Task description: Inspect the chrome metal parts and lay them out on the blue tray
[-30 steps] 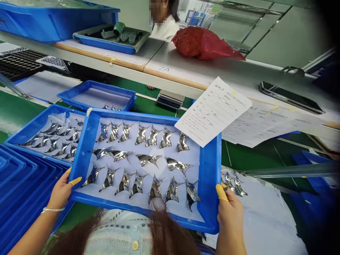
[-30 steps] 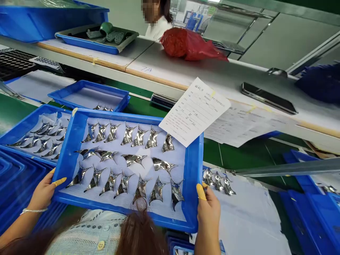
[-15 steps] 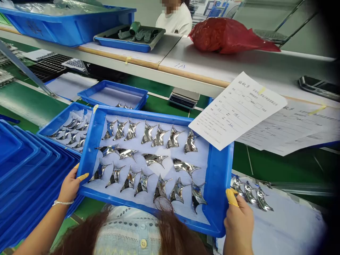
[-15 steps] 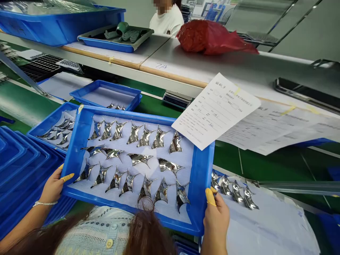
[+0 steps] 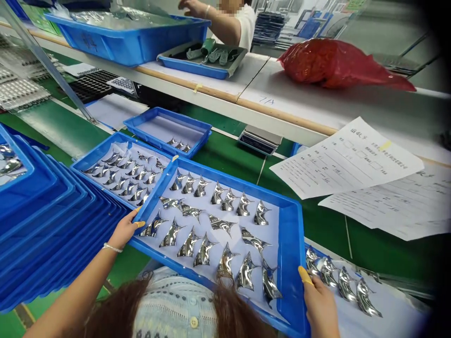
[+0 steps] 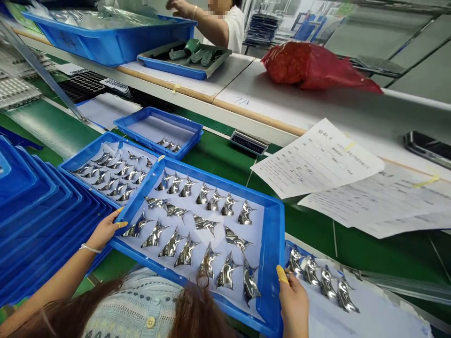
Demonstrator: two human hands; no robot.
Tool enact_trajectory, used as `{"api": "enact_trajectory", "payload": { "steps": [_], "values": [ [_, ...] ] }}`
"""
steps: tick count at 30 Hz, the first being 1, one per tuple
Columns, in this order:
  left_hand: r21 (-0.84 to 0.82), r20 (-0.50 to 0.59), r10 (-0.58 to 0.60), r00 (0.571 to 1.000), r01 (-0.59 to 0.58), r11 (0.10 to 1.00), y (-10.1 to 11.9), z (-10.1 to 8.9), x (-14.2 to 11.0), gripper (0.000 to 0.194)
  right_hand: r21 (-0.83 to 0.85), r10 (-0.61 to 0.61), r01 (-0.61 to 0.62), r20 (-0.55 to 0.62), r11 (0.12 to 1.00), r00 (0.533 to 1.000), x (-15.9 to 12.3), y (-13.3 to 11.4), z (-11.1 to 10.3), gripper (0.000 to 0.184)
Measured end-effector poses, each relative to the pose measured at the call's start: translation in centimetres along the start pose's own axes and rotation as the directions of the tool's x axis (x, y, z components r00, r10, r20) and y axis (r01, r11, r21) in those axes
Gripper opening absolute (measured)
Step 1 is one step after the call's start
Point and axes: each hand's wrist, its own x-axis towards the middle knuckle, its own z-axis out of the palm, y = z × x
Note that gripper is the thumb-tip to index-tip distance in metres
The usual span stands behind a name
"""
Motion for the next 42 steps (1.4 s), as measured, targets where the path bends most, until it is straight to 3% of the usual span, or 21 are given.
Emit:
{"api": "enact_trajectory", "payload": {
  "steps": [4,7,10,13,16,19,24,30,34,37,38,40,42],
  "values": [
    [0.027,0.055,-0.024,0.998,0.022,0.999,0.5,-0.2,0.4,0.068,-0.263,0.052,-0.055,-0.019,0.963,0.998,0.0,-2.5,-0.9,0.046],
    [0.015,0.055,-0.053,0.997,0.052,0.999,0.6,-0.2,0.8,0.068,-0.452,-0.119,0.083,-0.052,0.888,0.991,-0.2,-6.9,0.3,0.061],
    [-0.005,0.09,-0.086,0.992,0.086,0.996,0.5,-0.1,1.1,0.072,-0.416,-0.262,0.32,0.193,0.851,0.946,-0.2,-11.8,4.4,0.043],
    [0.015,0.113,-0.059,0.992,0.058,0.998,0.6,0.0,1.2,0.072,-0.374,-0.367,0.527,0.42,0.763,0.83,-0.1,-15.6,9.8,0.035],
    [0.063,0.109,0.018,0.994,-0.025,0.998,1.0,0.0,1.0,0.07,-0.41,-0.362,0.609,0.535,0.679,0.764,-0.3,-17.5,13.8,0.04],
    [0.046,0.074,0.071,0.995,-0.074,0.996,1.3,-0.5,1.1,0.067,-0.462,-0.317,0.639,0.598,0.615,0.737,-0.5,-18.2,15.6,0.034],
    [0.019,0.024,0.137,0.99,-0.138,0.99,1.2,-2.4,2.2,0.053,-0.505,-0.299,0.637,0.595,0.582,0.746,-0.8,-18.8,15.9,0.033],
    [0.002,0.109,0.215,0.97,-0.217,0.976,2.1,-4.7,3.9,0.045,-0.494,-0.284,0.479,0.419,0.726,0.863,-1.1,-20.2,13.5,0.04],
    [-0.034,0.229,0.277,0.933,-0.276,0.96,4.7,-5.0,4.6,0.042,-0.358,-0.297,0.389,0.285,0.849,0.911,-2.9,-22.0,11.6,0.037],
    [-0.069,0.374,0.332,0.866,-0.331,0.941,8.4,-3.8,3.8,0.035,-0.009,-0.356,0.371,0.261,0.928,0.897,-7.0,-24.3,11.4,0.035],
    [-0.089,0.441,0.351,0.826,-0.349,0.933,9.8,-3.2,3.2,0.033,0.341,-0.381,0.286,0.257,0.895,0.888,-8.9,-25.2,11.5,0.034],
    [-0.13,0.544,0.392,0.742,-0.387,0.913,12.6,-1.9,1.8,0.032,0.543,-0.414,0.217,0.269,0.811,0.87,-12.8,-27.2,11.7,0.039],
    [-0.233,0.58,0.45,0.679,-0.391,0.89,15.1,-1.0,0.3,0.033,0.811,-0.481,-0.029,0.375,0.584,0.793,-16.4,-28.9,11.9,0.035]
  ]
}}
